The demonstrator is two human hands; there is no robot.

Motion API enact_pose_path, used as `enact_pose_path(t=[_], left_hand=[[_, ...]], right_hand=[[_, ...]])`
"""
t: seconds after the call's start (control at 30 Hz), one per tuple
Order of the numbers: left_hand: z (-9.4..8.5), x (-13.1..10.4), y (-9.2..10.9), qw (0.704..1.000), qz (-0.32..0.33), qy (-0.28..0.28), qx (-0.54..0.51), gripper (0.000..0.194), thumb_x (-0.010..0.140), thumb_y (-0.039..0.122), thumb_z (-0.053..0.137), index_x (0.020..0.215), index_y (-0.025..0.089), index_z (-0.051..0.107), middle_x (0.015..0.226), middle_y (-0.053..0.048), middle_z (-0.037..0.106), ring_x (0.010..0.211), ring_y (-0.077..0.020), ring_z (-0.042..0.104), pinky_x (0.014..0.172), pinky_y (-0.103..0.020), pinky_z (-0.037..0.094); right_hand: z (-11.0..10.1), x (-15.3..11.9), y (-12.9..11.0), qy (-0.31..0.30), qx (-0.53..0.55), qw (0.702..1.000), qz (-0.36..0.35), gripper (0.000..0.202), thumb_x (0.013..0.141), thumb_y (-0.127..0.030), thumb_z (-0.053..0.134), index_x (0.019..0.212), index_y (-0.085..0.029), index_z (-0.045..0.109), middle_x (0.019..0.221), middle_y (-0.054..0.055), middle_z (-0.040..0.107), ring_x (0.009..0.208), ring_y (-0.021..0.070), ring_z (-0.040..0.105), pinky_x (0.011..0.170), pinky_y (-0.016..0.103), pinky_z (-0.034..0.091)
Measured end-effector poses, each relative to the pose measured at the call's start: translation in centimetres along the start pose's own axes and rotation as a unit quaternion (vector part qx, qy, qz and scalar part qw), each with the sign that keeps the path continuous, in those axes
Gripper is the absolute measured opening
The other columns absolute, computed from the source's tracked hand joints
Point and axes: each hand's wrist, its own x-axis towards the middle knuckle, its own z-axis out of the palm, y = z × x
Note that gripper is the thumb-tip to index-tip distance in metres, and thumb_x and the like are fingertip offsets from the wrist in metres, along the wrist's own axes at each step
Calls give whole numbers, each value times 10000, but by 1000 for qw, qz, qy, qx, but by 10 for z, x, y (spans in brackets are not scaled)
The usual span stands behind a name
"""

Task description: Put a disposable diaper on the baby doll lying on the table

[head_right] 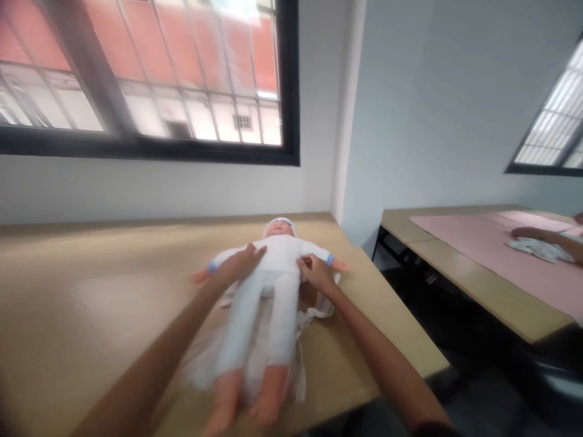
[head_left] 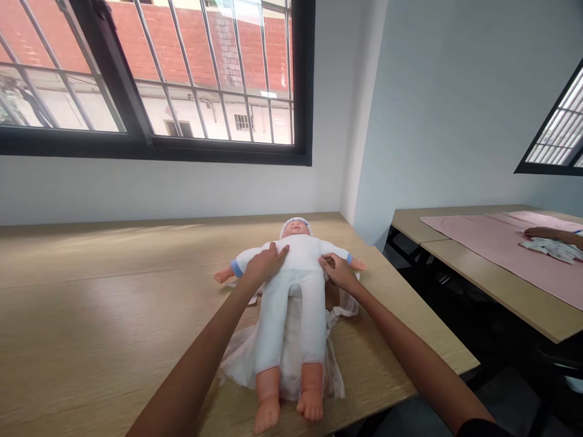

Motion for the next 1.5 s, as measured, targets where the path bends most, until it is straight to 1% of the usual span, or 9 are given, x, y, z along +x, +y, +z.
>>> enact_pose_path(t=[0.2, 0.37, 0.67, 0.83, 1.03, 1.13, 1.2, 1.3, 1.5], left_hand=[[4, -5, 5, 999, 17, 21, 41, 481, 909, 492, 256, 1115, 143, 514, 1075, -174, 633, 955, -276, 628, 775, -318, 447], [4, -14, 16, 994, 18, 65, 87, 468, 932, 448, 220, 1071, 119, 522, 1023, -171, 624, 928, -285, 625, 762, -340, 449], [0, -15, 19, 995, 28, 38, 90, 486, 941, 419, 156, 1055, 100, 505, 944, -168, 647, 884, -296, 629, 725, -345, 437], [2, -9, 11, 999, 25, 15, 44, 498, 935, 462, 180, 1096, 109, 493, 946, -155, 666, 851, -279, 639, 691, -323, 431], [-5, -8, 11, 996, 3, 7, 84, 502, 924, 505, 245, 953, 139, 588, 955, -143, 668, 834, -263, 638, 709, -319, 419], [-8, -22, 31, 984, 25, 90, 150, 376, 929, 376, 327, 950, 115, 597, 998, -172, 645, 933, -305, 601, 780, -383, 412], [-5, -36, 50, 972, 104, 140, 155, 264, 908, 309, 414, 973, 128, 595, 1058, -162, 632, 1039, -311, 554, 882, -422, 380], [11, -55, 79, 969, 226, 85, 42, 313, 881, 467, 482, 947, 183, 598, 1004, -87, 661, 1007, -265, 562, 905, -389, 384], [45, -59, 99, 967, 246, 58, -40, 492, 844, 468, 546, 1193, 141, 432, 911, -89, 667, 997, -275, 580, 1006, -455, 305]], right_hand=[[-44, -12, 11, 5, -133, 989, -62, 270, 854, -434, 522, 906, -189, 622, 870, 44, 682, 754, 178, 612, 700, 285, 448], [-81, -25, 9, -10, -318, 948, 7, 378, 828, -558, 523, 738, -199, 597, 790, 47, 664, 725, 198, 589, 589, 267, 356], [-76, -38, 10, -128, -391, 906, 99, 519, 800, -671, 475, 605, -206, 600, 710, 88, 642, 694, 248, 596, 588, 292, 348], [-73, -36, 3, -82, -361, 927, 60, 267, 826, -357, 523, 622, -187, 552, 699, 26, 616, 620, 150, 514, 536, 237, 271], [-76, -31, 2, 79, -239, 968, 7, 359, 797, -361, 491, 507, -179, 384, 513, -12, 461, 516, 113, 387, 510, 243, 223], [-74, -30, 5, 115, -96, 989, -2, 382, 782, -402, 499, 492, -192, 365, 438, -32, 380, 461, 109, 369, 487, 241, 251], [-71, -29, 6, 106, 24, 994, 19, 378, 776, -454, 522, 520, -192, 429, 430, -32, 420, 440, 120, 406, 485, 246, 318], [-67, -29, 2, 84, 171, 981, 35, 385, 735, -534, 604, 634, -163, 572, 592, 20, 599, 573, 169, 557, 610, 285, 455], [-61, -37, -18, -32, 244, 969, 7, 387, 796, -523, 595, 940, -178, 696, 1031, 83, 680, 1032, 248, 598, 945, 376, 435]])
